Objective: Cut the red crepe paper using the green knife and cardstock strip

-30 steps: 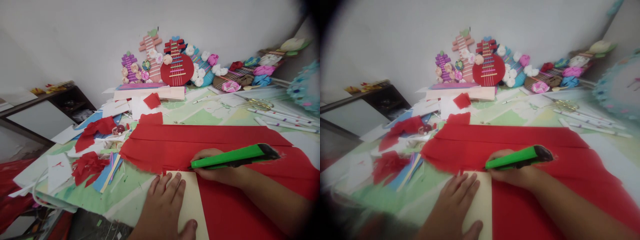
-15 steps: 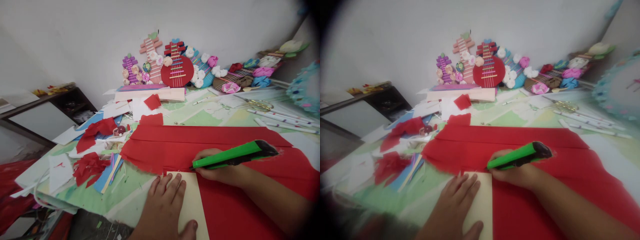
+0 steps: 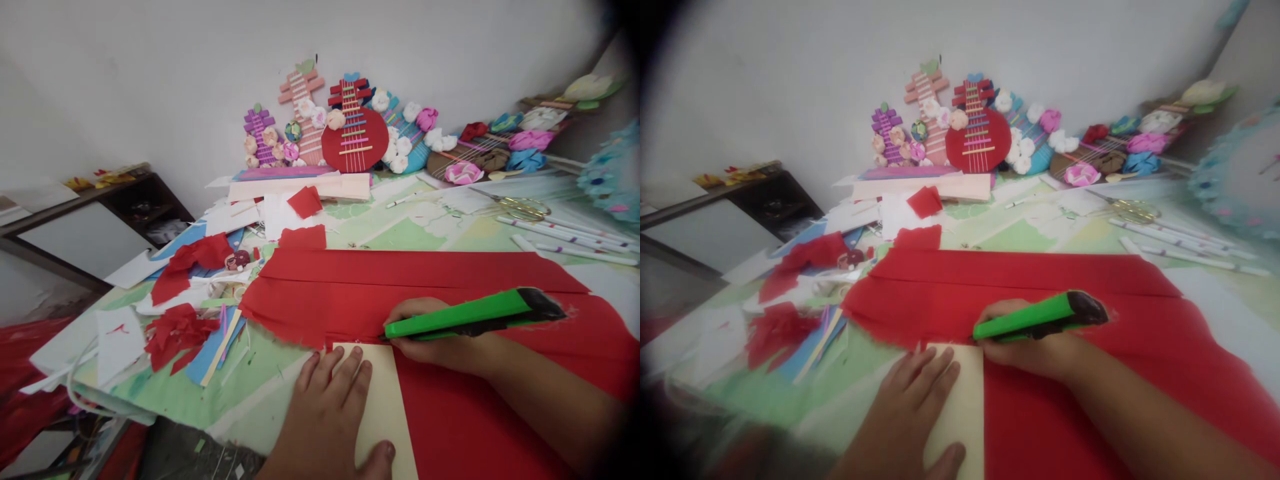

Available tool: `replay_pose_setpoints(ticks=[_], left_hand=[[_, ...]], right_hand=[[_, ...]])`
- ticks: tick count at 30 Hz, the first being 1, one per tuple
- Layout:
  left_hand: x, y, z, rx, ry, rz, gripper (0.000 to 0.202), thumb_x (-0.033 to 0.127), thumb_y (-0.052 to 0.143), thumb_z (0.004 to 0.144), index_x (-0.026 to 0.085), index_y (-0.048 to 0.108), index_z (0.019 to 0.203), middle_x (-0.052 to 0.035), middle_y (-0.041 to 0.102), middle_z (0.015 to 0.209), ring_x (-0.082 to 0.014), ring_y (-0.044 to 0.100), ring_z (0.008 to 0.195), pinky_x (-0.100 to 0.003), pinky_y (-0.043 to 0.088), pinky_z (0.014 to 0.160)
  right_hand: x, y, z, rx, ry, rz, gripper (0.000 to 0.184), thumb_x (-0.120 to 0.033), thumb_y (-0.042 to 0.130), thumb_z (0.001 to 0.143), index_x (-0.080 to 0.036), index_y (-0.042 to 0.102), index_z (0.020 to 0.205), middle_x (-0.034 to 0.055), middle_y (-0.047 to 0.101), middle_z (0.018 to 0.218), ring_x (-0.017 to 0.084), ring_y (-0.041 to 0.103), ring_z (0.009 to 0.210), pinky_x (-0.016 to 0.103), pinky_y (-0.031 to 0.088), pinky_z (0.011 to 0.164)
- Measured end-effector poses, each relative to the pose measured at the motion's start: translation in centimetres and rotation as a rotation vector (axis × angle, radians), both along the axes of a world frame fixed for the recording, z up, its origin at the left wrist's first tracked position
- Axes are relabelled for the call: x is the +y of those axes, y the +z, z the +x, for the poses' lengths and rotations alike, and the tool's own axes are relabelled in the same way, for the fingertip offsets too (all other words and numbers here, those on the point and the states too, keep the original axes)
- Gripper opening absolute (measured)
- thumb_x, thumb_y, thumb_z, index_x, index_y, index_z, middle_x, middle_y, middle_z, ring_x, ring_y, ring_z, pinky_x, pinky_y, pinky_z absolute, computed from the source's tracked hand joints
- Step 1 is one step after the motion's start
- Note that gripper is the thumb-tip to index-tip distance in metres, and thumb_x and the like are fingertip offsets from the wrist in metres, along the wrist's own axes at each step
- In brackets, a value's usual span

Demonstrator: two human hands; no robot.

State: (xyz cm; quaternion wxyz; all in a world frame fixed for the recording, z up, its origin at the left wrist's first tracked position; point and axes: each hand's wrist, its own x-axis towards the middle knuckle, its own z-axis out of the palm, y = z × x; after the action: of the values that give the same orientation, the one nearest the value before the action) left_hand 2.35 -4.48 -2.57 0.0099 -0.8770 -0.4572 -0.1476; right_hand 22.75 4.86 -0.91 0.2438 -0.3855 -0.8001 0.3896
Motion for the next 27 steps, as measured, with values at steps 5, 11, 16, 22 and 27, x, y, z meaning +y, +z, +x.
replay_pose_setpoints(ticks=[5,11,16,22,27], left_hand=[[-0.01,0.07,-0.03,0.0,-0.002,-0.008,0.063,0.057,0.047,0.071,0.015,0.049,0.118,-0.0091,0.052,0.12,-0.0314,0.046,0.105,-0.047,0.033,0.089],[0.0,-0.19,-0.11,0.005,-0.001,0.003,0.06,0.053,0.048,0.071,0.016,0.049,0.118,-0.0085,0.052,0.12,-0.0312,0.047,0.104,-0.047,0.033,0.089],[-0.04,0.13,-0.03,0.001,0.013,-0.031,0.063,0.056,0.048,0.071,0.016,0.049,0.119,-0.0083,0.05,0.122,-0.0316,0.046,0.105,-0.048,0.033,0.09],[-0.16,0.51,0.09,-0.002,0.028,-0.097,0.063,0.053,0.049,0.07,0.016,0.048,0.12,-0.0083,0.048,0.124,-0.0316,0.042,0.11,-0.048,0.03,0.093],[-0.2,0.51,0.08,-0.006,0.029,-0.098,0.062,0.052,0.05,0.07,0.016,0.048,0.12,-0.008,0.048,0.124,-0.0315,0.042,0.11,-0.048,0.031,0.093]], right_hand=[[0.0,-0.07,-0.01,-0.01,0.002,0.013,0.008,-0.02,0.056,0.068,-0.02,0.063,0.072,0.0001,0.065,0.072,0.015,0.06,0.065,0.022,0.047,0.059],[0.17,-0.29,0.09,-0.05,0.036,0.065,0.009,-0.02,0.057,0.066,-0.022,0.064,0.072,-0.0003,0.066,0.073,0.015,0.06,0.067,0.023,0.047,0.06],[0.26,-0.54,0.22,-0.076,0.043,0.097,0.01,-0.021,0.059,0.066,-0.021,0.064,0.074,0.0004,0.066,0.075,0.017,0.06,0.068,0.023,0.047,0.059],[0.02,-0.35,0.39,-0.051,0.031,0.099,0.007,-0.021,0.058,0.067,-0.022,0.063,0.072,-0.0005,0.066,0.074,0.016,0.06,0.068,0.022,0.047,0.059],[0.13,0.12,0.57,-0.01,0.037,0.048,0.007,-0.02,0.055,0.069,-0.021,0.062,0.071,-0.0007,0.065,0.072,0.015,0.06,0.066,0.022,0.048,0.059]])
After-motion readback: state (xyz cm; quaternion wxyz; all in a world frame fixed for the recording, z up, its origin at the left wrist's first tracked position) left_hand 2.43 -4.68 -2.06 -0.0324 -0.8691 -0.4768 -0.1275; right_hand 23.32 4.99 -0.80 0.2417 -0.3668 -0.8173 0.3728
